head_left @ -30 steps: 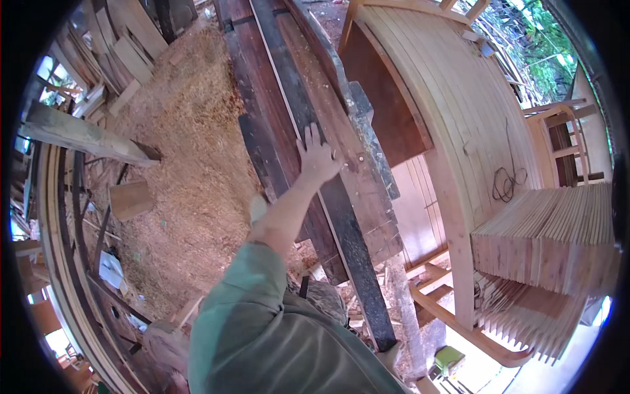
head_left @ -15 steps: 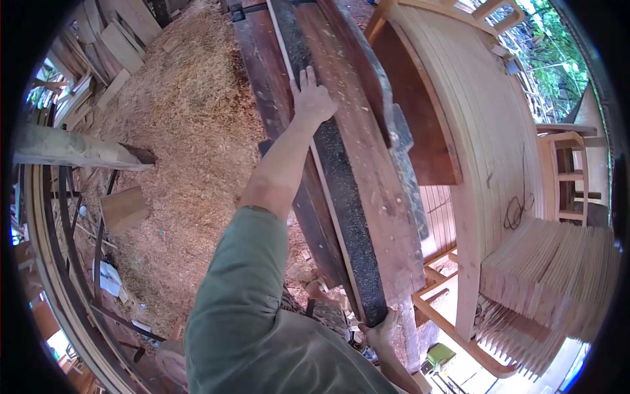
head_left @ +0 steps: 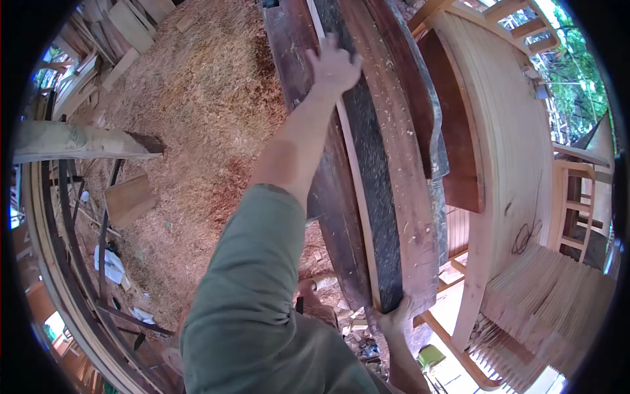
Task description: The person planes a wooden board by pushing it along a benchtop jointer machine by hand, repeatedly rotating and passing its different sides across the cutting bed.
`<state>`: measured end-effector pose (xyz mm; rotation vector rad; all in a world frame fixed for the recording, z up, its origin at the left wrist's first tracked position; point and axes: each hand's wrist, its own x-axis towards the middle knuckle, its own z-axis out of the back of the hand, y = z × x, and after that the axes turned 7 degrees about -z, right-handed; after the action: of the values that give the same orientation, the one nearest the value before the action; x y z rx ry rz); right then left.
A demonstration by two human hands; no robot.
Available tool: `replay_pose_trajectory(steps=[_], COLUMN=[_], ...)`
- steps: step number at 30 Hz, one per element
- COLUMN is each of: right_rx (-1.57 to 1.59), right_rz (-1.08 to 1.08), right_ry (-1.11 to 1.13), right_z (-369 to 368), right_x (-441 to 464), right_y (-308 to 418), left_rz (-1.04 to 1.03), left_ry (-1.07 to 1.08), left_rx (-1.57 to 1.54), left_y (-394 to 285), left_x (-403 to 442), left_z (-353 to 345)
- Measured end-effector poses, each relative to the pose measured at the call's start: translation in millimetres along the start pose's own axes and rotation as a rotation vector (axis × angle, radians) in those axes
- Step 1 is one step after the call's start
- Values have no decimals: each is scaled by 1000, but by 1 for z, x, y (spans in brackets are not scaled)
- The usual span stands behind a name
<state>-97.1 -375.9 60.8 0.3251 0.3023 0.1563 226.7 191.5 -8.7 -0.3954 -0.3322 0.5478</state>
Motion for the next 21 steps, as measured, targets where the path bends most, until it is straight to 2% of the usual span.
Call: replay_pose_trajectory(steps=[1, 3, 5, 7, 12, 18, 21], right_rx=[14, 19, 32, 34, 24, 53, 6], right_rz=[-9, 66, 38, 13, 147, 130, 215], right_ry=[10, -50, -39, -27, -127, -152, -225], right_z=[-3, -8, -3, -9, -27, -33, -38], right_x=[5, 28, 48, 69, 126, 160, 177], right_y=[5, 13, 48, 73, 121, 157, 164], left_rz=[93, 374, 711, 700, 650, 651, 651], left_ry=[-94, -112, 27, 34, 42, 39, 27], left_rx=[-58, 13, -231, -242, -198, -220, -218], left_y=[14, 46, 46, 46, 46, 47, 46], left_x=[-3, -34, -70, -75, -73, -71, -74], left_z=[1, 2, 19, 25, 22, 18, 21])
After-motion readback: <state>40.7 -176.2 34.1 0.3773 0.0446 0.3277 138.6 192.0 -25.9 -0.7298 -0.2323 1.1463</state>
